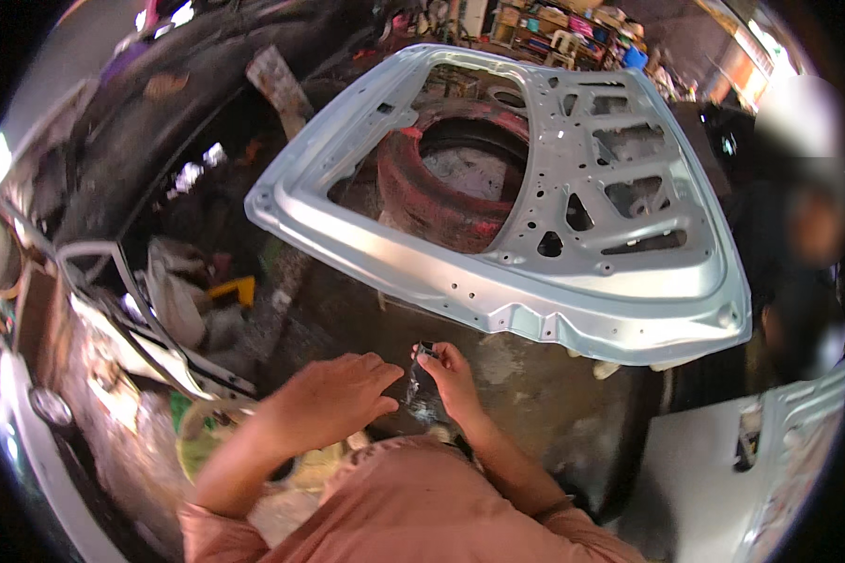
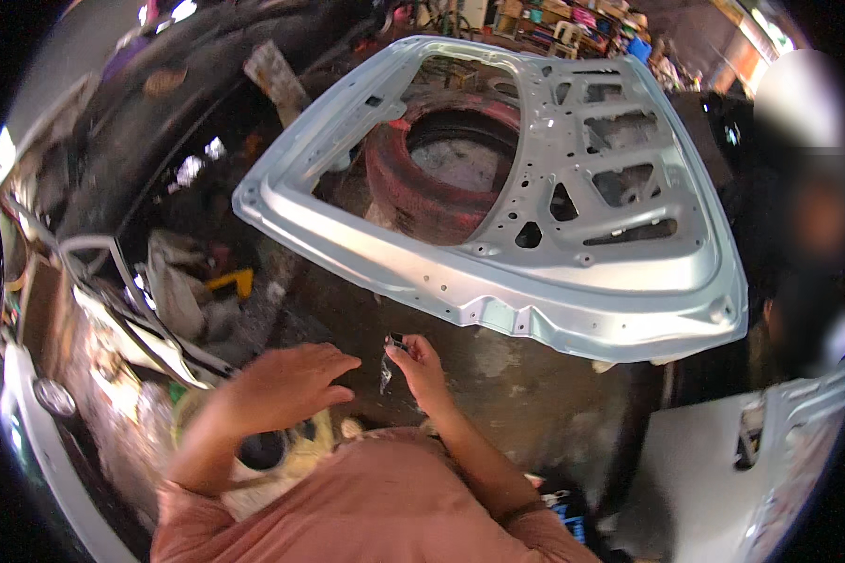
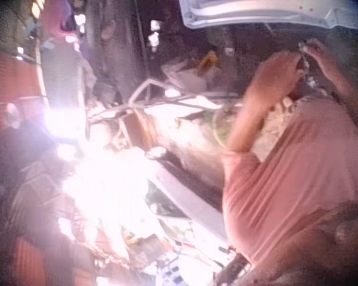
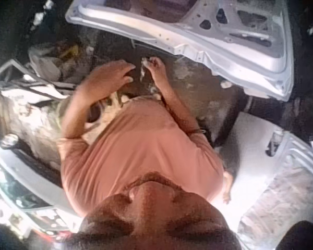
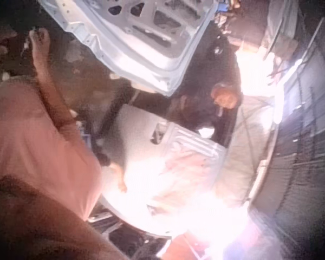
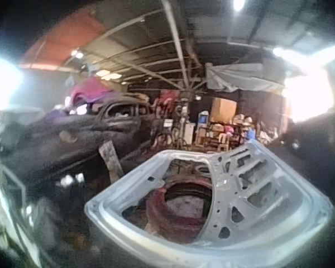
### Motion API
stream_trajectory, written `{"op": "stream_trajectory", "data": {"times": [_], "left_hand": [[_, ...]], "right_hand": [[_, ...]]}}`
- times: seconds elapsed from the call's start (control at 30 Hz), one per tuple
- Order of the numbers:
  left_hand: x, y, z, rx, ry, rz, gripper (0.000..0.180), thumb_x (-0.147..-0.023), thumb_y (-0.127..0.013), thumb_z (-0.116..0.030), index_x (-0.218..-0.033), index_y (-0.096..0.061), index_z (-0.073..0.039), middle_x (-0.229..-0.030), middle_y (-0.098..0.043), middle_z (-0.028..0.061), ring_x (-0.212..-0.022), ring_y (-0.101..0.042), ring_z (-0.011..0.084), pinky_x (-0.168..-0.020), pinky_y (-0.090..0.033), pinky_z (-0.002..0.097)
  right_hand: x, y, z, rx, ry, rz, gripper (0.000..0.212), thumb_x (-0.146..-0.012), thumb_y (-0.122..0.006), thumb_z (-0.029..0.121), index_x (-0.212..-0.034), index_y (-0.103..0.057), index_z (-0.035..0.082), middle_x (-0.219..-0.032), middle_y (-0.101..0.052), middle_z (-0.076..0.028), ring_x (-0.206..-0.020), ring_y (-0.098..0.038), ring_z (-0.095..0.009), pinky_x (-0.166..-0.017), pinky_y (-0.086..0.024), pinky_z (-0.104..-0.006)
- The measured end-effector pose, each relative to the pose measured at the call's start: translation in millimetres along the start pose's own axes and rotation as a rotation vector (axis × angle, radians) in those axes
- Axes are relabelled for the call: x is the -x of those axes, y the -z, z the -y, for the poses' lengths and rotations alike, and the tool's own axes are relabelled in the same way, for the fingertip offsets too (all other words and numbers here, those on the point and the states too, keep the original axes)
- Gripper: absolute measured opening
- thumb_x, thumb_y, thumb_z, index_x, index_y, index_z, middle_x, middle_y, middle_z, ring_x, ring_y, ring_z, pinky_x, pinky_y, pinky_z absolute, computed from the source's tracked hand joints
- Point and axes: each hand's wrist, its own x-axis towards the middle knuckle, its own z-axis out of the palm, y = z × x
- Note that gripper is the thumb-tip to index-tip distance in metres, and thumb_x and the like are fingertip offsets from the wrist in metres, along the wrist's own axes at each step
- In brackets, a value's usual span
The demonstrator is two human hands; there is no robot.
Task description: The person sands the edges and surface of a large, light-colored car door panel using a sanding block. The panel is propped up on a tire in a cluttered garage. The person repeatedly dips the sanding block into a bucket of water and continues sanding different sections of the panel.
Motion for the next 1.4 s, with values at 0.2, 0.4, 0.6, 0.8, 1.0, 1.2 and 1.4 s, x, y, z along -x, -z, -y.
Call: {"op": "stream_trajectory", "data": {"times": [0.2, 0.4, 0.6, 0.8, 1.0, 1.2, 1.4], "left_hand": [[22, 125, -85, -0.039, -0.145, 0.096, 0.033, -0.099, -0.061, -0.025, -0.122, -0.063, -0.001, -0.104, -0.066, 0.0126, -0.095, -0.069, 0.0311, -0.075, -0.059, 0.0415], [12, 107, -93, -0.16, -0.307, 0.149, 0.032, -0.096, -0.062, -0.023, -0.119, -0.064, -0.001, -0.102, -0.067, 0.0148, -0.092, -0.069, 0.0336, -0.073, -0.059, 0.0438], [6, 88, -94, -0.213, -0.417, 0.187, 0.03, -0.094, -0.062, -0.022, -0.115, -0.065, -0.001, -0.1, -0.068, 0.017, -0.089, -0.07, 0.0362, -0.071, -0.059, 0.0461], [9, 67, -91, -0.24, -0.46, 0.219, 0.028, -0.091, -0.062, -0.02, -0.112, -0.066, -0.001, -0.098, -0.069, 0.0192, -0.086, -0.07, 0.0388, -0.069, -0.058, 0.0484], [16, 48, -86, -0.252, -0.467, 0.24, 0.026, -0.089, -0.063, -0.018, -0.108, -0.067, -0.001, -0.096, -0.07, 0.0214, -0.082, -0.071, 0.0414, -0.066, -0.058, 0.0507], [-28, 7, -83, -0.211, -0.459, 0.208, 0.024, -0.087, -0.063, -0.017, -0.105, -0.068, -0.001, -0.094, -0.07, 0.0236, -0.079, -0.071, 0.044, -0.064, -0.058, 0.053], [-62, -97, -1, 0.229, 0.053, -0.172, 0.022, -0.095, -0.064, -0.016, -0.111, -0.07, -0.003, -0.099, -0.072, 0.021, -0.093, -0.071, 0.0426, -0.074, -0.059, 0.0485]], "right_hand": [[-5, 22, -23, -0.167, -0.073, 0.021, 0.021, -0.1, -0.075, 0.017, -0.108, -0.062, 0.003, -0.117, -0.074, -0.012, -0.111, -0.069, -0.017, -0.099, -0.052, -0.0296], [8, 0, 8, -0.1, -0.054, -0.003, 0.015, -0.101, -0.071, 0.014, -0.107, -0.062, 0.003, -0.11, -0.075, -0.013, -0.103, -0.072, -0.02, -0.096, -0.054, -0.0343], [18, -2, -11, -0.061, -0.034, -0.01, 0.015, -0.101, -0.071, 0.015, -0.106, -0.062, 0.004, -0.109, -0.074, -0.013, -0.099, -0.072, -0.022, -0.093, -0.055, -0.0352], [19, -4, -3, 0.008, -0.067, -0.049, 0.016, -0.102, -0.069, 0.015, -0.108, -0.061, 0.003, -0.109, -0.075, -0.015, -0.098, -0.072, -0.021, -0.094, -0.054, -0.0351], [27, -12, 8, 0.118, -0.009, -0.113, 0.014, -0.101, -0.069, 0.014, -0.107, -0.063, 0.002, -0.109, -0.075, -0.015, -0.103, -0.072, -0.022, -0.096, -0.054, -0.0364], [10, 29, -19, 0.061, 0.006, -0.032, 0.025, -0.098, -0.075, 0.018, -0.114, -0.064, 0.002, -0.106, -0.074, -0.008, -0.097, -0.067, -0.014, -0.088, -0.054, -0.0309], [22, 26, 23, 0.313, -0.055, -0.019, 0.032, -0.094, -0.08, 0.022, -0.116, -0.068, 0.002, -0.095, -0.068, 0.0, -0.09, -0.06, -0.008, -0.079, -0.05, -0.0254]]}}
